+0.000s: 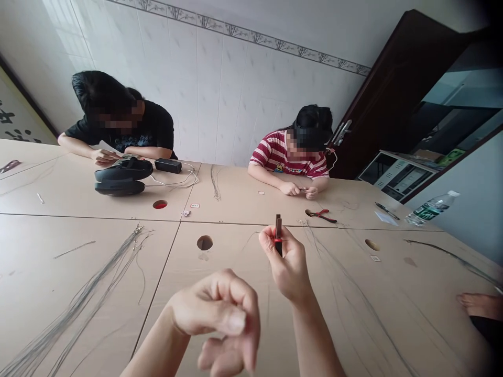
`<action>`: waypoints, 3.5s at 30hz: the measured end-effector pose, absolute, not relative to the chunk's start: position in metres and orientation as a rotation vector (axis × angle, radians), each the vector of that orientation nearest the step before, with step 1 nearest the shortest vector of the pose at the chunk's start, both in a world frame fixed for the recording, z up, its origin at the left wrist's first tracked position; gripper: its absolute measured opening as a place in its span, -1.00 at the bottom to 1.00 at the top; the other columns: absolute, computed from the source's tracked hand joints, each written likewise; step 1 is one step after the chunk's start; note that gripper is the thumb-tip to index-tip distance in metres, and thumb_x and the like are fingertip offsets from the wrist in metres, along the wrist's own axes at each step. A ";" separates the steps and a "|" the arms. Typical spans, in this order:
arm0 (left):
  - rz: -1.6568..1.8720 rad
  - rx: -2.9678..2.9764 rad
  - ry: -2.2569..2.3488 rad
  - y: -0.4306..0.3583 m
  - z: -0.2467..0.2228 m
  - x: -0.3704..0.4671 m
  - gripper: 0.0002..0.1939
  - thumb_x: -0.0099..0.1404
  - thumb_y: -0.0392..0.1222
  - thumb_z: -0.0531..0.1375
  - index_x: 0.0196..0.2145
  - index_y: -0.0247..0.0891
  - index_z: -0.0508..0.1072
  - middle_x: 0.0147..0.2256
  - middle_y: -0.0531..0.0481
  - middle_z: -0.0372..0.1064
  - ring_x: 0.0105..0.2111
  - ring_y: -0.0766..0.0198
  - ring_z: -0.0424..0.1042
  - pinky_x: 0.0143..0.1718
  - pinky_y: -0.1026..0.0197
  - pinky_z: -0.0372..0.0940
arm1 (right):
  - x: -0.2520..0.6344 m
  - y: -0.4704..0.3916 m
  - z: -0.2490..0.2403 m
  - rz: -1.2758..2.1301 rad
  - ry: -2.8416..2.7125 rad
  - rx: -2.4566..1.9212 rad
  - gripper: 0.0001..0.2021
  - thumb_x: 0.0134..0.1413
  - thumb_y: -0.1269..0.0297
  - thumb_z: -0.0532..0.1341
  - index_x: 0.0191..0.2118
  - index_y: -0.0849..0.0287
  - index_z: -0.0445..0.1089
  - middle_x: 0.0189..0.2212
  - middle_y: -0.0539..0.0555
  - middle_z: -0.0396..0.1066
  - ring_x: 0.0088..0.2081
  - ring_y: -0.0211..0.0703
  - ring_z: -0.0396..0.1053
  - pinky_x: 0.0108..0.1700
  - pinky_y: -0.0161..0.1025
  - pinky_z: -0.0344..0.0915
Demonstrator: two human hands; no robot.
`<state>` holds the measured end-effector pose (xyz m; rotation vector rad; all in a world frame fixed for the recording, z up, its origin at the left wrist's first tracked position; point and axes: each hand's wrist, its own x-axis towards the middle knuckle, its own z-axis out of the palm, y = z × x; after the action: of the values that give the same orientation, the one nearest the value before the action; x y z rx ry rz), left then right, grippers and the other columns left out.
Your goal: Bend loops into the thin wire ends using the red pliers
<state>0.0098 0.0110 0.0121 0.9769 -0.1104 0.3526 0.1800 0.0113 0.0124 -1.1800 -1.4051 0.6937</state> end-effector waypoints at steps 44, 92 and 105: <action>1.369 0.733 0.569 0.068 -0.011 0.026 -0.61 0.41 0.01 0.07 -0.21 -0.35 0.56 0.01 -0.28 0.49 0.10 0.01 0.41 0.21 -0.01 0.19 | 0.175 -0.008 0.022 1.045 -1.549 -0.884 -0.77 0.30 0.13 0.12 -0.36 0.11 0.26 -0.27 0.11 0.48 -0.29 -0.13 0.30 -0.28 -0.18 0.20; 1.629 0.525 0.222 0.018 0.044 0.008 -0.53 0.51 -0.14 -0.15 -0.19 -0.12 0.57 0.00 0.00 0.52 0.10 0.34 0.42 0.06 0.35 0.36 | 0.144 0.017 -0.014 1.069 -0.836 -0.880 -0.81 0.19 0.13 0.24 -0.32 0.13 0.30 -0.29 0.05 0.37 -0.32 -0.21 0.28 -0.23 -0.21 0.26; 1.833 0.467 0.437 0.041 0.031 0.017 -0.59 0.48 -0.08 -0.05 -0.12 -0.32 0.55 0.15 -0.24 0.38 0.18 0.09 0.33 0.23 0.08 0.23 | 0.136 -0.003 -0.007 0.804 -1.450 -0.880 -0.88 0.33 0.27 0.08 -0.30 0.09 0.21 -0.35 0.03 0.29 -0.30 -0.19 0.26 -0.26 -0.23 0.21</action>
<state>0.0166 0.0415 0.0309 0.4666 0.4366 1.8331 0.1358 -0.0032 -0.0069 -0.8796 -1.4496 0.8042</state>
